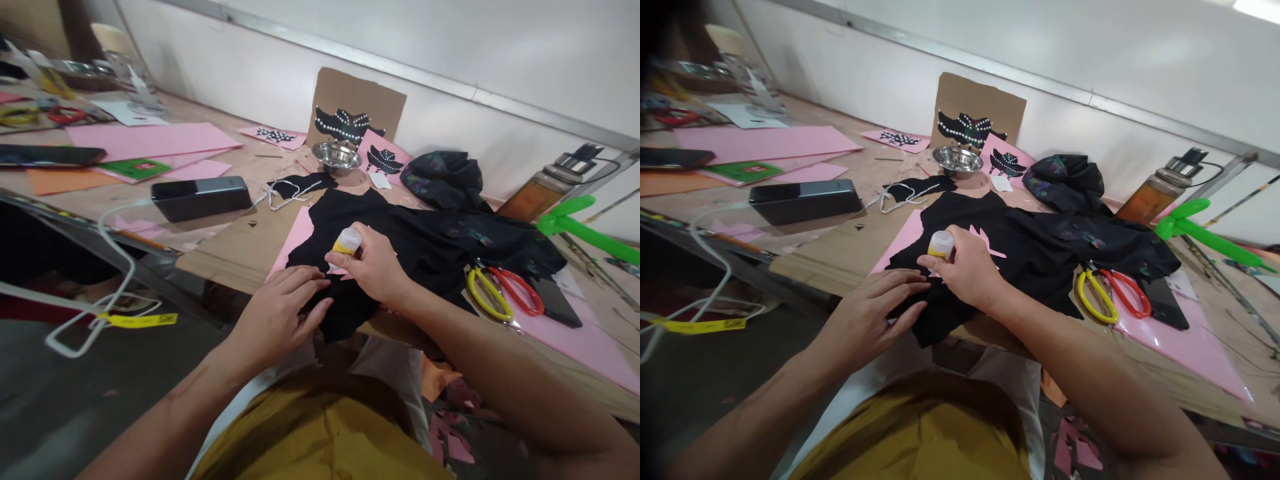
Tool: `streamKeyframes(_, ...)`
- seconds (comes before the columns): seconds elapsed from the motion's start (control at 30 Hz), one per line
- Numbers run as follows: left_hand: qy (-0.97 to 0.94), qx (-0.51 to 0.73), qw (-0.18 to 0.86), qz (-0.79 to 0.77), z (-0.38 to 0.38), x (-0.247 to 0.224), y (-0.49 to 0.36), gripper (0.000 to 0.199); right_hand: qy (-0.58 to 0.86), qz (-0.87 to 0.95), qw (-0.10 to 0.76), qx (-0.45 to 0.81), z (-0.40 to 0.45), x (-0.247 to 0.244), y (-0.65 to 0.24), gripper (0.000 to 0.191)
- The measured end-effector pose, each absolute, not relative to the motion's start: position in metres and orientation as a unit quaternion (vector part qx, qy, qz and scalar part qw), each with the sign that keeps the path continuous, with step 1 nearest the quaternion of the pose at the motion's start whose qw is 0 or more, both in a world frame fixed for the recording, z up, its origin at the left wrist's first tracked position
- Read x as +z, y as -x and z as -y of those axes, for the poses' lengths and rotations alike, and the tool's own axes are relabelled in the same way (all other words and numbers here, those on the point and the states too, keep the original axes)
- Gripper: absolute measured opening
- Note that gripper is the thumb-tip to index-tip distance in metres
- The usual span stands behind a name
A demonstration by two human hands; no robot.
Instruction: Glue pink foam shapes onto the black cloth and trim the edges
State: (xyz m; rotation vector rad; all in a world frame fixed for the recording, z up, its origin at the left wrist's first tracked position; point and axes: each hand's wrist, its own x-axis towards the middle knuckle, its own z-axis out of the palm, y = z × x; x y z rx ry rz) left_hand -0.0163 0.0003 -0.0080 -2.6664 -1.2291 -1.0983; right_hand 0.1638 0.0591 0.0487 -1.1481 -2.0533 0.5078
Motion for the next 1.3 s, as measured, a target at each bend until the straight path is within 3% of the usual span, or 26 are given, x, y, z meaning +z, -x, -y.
streamKeyframes(1.3,0.847,-0.353,0.004,0.398,-0.001,-0.008,0.017,0.024,0.478,0.77,0.374,0.196,-0.062,0.045,-0.18,0.038)
